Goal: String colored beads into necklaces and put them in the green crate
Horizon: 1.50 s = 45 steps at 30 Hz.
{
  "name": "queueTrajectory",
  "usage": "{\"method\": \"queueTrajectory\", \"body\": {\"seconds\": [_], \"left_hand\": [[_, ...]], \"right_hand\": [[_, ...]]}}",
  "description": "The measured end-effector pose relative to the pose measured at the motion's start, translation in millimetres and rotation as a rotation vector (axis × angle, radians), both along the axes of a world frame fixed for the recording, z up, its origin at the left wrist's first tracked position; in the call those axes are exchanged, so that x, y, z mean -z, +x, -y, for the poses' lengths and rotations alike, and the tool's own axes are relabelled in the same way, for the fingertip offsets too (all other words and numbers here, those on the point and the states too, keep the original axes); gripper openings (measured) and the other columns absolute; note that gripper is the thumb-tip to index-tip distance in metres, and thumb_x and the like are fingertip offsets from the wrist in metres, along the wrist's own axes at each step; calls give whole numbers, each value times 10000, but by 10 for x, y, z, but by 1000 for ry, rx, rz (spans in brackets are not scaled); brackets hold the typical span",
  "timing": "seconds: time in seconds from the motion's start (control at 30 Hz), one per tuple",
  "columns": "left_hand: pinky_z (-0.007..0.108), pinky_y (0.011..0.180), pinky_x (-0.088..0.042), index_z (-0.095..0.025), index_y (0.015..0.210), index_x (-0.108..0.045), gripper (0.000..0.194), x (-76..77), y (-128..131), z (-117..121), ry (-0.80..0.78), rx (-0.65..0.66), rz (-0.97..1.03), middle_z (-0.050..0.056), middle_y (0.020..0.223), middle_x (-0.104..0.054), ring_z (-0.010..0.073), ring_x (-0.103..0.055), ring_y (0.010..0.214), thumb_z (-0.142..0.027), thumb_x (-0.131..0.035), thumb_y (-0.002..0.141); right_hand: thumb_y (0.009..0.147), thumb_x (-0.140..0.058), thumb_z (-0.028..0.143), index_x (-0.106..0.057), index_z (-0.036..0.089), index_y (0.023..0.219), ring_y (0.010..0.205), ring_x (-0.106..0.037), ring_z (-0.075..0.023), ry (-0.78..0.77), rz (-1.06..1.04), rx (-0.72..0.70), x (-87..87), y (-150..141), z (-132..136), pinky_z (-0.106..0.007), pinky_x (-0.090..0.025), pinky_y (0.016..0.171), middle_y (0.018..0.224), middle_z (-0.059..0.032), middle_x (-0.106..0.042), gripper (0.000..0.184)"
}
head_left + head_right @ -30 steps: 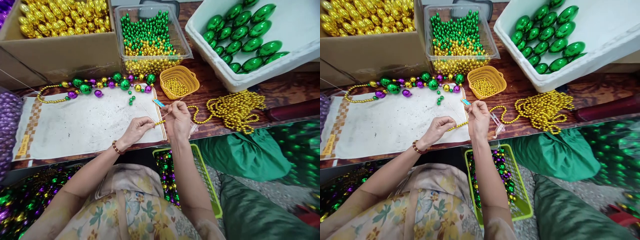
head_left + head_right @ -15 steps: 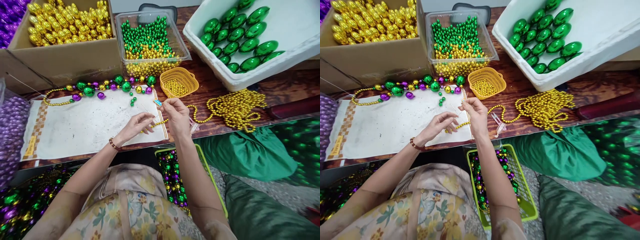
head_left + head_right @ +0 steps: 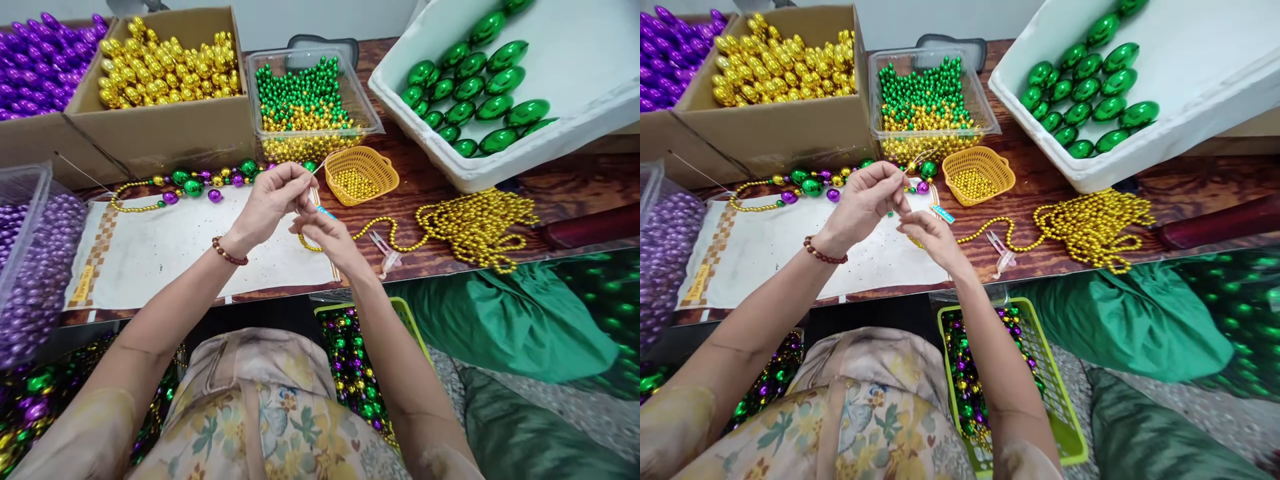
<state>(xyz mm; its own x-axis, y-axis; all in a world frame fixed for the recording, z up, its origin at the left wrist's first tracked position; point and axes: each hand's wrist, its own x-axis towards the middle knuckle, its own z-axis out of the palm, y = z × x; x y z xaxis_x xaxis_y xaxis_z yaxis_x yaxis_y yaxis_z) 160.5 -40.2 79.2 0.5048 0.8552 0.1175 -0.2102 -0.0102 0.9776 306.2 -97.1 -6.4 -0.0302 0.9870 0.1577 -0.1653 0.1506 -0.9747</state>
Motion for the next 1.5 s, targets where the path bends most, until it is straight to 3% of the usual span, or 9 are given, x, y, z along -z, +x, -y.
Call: {"method": "queueTrajectory", "body": {"seconds": [0.2,0.57,0.73,0.83,0.93,1.07,1.17,1.3,1.5], "left_hand": [[223,447,-326,-187,732,-623,174,-72,-76,-232,51,-140,-45,-53,515,-365,73,-424,474,-211,-719,874],[273,755,-470,-12,959,-526,171,-859,-522,-808,357,-190,-424,-45,744,-516,-13,-573,650,-140,-432,1024],[229,642,-459,-158,800,-643,185,-1042,-1166,-1261,689,-506,-517,4,775,-556,185,-661,956,-36,-544,897],[231,698,-446,-203,845,-652,256,-983,-1668,-1470,757,-701,-515,-8,945,-600,220,-569,1254,2,-509,903],[243,744,-509,-225,750,-604,231,-737,-1865,-1389,600,-695,-502,8,846,-631,201,-589,1133,-39,-720,824],[303,813,-514,-175,806,-651,112,-269,-1332,-780,372,-311,-394,27,720,-659,148,-612,813,-130,-689,903],[285,759,-508,-173,826,-676,85,-10,-684,-268,300,-28,-244,37,780,-671,164,-657,842,-207,-749,853],[267,588,-463,-173,814,-697,213,142,-350,-120,221,320,-303,13,641,-609,133,-600,617,-376,-762,833],[279,595,-426,-152,831,-691,319,-18,-1500,-759,242,-32,-717,-5,602,-563,84,-451,587,-464,-752,840]], "right_hand": [[823,-749,325,-746,192,830,529,-530,-85,3,191,86,-78,81,-20,-244,-420,521,649,44,-628,134],[879,-596,45,-656,198,679,523,-382,-78,222,873,389,-1418,725,-34,-309,-267,524,562,47,-473,258],[906,-596,139,-660,230,697,489,-336,-81,246,926,303,-1420,653,16,-337,-212,498,542,44,-450,237],[881,-611,77,-641,206,662,498,-379,-81,277,905,93,-1171,411,-43,-315,-270,511,555,41,-505,256],[836,-635,17,-650,183,638,514,-452,-89,189,952,-42,-879,132,-152,-297,-305,546,539,45,-536,259],[824,-618,25,-656,187,605,491,-411,-86,163,894,-145,-668,-67,-272,-290,-287,569,490,66,-498,275],[846,-590,77,-674,197,629,506,-399,-89,189,818,-188,-675,-69,-286,-282,-291,584,499,72,-504,262],[871,-602,198,-659,192,642,520,-386,-91,170,822,-147,-811,142,-172,-279,-275,567,531,58,-498,236],[900,-568,353,-624,178,693,583,-430,-114,51,904,-46,-990,655,80,-288,-300,569,616,17,-504,277]]}}
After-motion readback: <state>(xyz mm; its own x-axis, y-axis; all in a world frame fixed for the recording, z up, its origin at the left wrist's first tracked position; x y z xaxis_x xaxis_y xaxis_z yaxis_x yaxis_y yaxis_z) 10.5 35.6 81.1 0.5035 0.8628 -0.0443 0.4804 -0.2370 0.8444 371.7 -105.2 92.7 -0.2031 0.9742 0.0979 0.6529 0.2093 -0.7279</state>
